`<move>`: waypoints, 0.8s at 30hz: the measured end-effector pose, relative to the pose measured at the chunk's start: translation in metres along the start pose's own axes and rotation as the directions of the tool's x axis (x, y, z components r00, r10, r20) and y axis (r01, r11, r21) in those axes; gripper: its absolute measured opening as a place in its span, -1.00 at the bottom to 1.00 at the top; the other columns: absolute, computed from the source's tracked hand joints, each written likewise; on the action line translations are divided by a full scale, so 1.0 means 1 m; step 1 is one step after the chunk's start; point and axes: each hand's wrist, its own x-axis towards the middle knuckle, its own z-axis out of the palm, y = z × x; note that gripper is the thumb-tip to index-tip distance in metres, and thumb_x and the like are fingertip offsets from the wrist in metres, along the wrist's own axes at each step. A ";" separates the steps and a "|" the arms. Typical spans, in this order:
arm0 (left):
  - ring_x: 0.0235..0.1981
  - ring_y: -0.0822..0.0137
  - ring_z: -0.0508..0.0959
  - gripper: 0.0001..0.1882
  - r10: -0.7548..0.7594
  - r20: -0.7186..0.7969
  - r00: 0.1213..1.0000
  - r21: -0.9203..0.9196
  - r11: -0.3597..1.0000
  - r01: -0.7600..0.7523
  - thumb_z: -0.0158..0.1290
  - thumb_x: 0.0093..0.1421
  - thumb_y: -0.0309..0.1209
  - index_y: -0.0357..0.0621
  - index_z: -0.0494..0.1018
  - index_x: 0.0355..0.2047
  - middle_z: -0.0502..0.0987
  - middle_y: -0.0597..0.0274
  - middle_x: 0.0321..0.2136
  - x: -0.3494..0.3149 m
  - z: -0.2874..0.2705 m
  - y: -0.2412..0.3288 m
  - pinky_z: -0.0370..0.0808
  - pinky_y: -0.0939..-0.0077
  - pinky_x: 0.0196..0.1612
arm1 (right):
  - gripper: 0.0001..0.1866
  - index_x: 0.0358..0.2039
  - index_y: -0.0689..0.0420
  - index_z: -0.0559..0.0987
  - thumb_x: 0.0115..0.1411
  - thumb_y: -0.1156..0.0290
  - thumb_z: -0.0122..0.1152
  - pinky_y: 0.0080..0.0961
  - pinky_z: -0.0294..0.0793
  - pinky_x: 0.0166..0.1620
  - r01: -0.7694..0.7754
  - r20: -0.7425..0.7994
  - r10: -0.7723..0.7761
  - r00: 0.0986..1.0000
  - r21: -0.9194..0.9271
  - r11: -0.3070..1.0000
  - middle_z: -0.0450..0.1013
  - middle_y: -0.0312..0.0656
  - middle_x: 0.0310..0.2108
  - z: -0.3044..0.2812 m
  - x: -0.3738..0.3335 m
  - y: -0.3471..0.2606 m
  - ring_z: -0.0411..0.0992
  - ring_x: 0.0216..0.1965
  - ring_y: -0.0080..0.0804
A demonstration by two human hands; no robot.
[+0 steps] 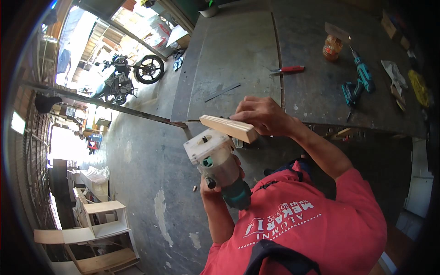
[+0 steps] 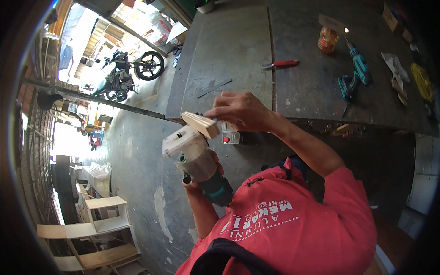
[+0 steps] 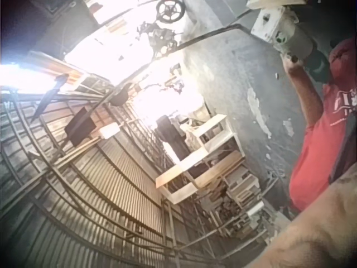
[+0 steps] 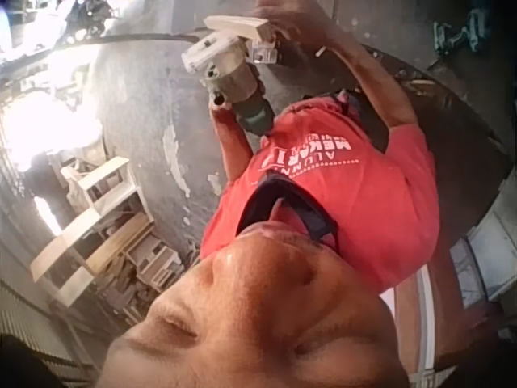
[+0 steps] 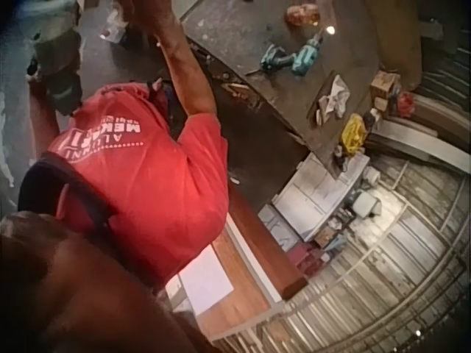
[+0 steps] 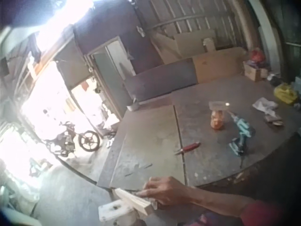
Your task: The person attaches a wooden guide to a hand-held router by inserting metal rods into the base and tightening the adjustment knobs by hand.
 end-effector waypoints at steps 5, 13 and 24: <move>-0.06 -0.08 0.57 0.23 0.128 0.259 0.957 -0.272 0.961 -0.055 0.52 -0.40 -0.33 -0.33 0.08 0.29 0.43 -0.13 -0.01 0.015 -0.011 -0.013 0.62 0.21 -0.18 | -0.56 -0.08 -0.07 0.63 -0.03 0.56 0.30 -0.41 0.53 -0.35 0.005 0.063 0.000 0.998 -0.075 0.997 0.53 -0.36 -0.36 -0.004 0.007 -0.012 0.48 -0.33 -0.36; 0.02 -0.05 0.54 0.22 0.092 0.314 0.945 -0.246 0.969 -0.012 0.43 -0.46 -0.56 -0.43 0.06 0.29 0.43 -0.27 0.06 0.014 -0.005 -0.020 0.53 0.18 0.02 | -0.65 -0.12 -0.03 0.66 0.02 0.37 0.30 -0.29 0.47 -0.03 -0.002 0.140 0.004 0.990 -0.019 1.000 0.56 -0.37 -0.25 -0.005 0.007 -0.010 0.48 -0.14 -0.36; -0.02 0.01 0.56 0.23 0.095 0.135 0.986 -0.246 0.967 -0.059 0.44 -0.52 -0.54 -0.43 0.08 0.26 0.46 -0.26 0.02 0.000 0.008 -0.018 0.54 0.22 0.01 | -0.57 0.00 0.02 0.56 0.06 0.35 0.32 -0.28 0.35 0.19 -0.076 0.058 0.080 0.995 -0.063 0.995 0.50 -0.25 0.00 -0.003 0.013 -0.040 0.43 0.07 -0.22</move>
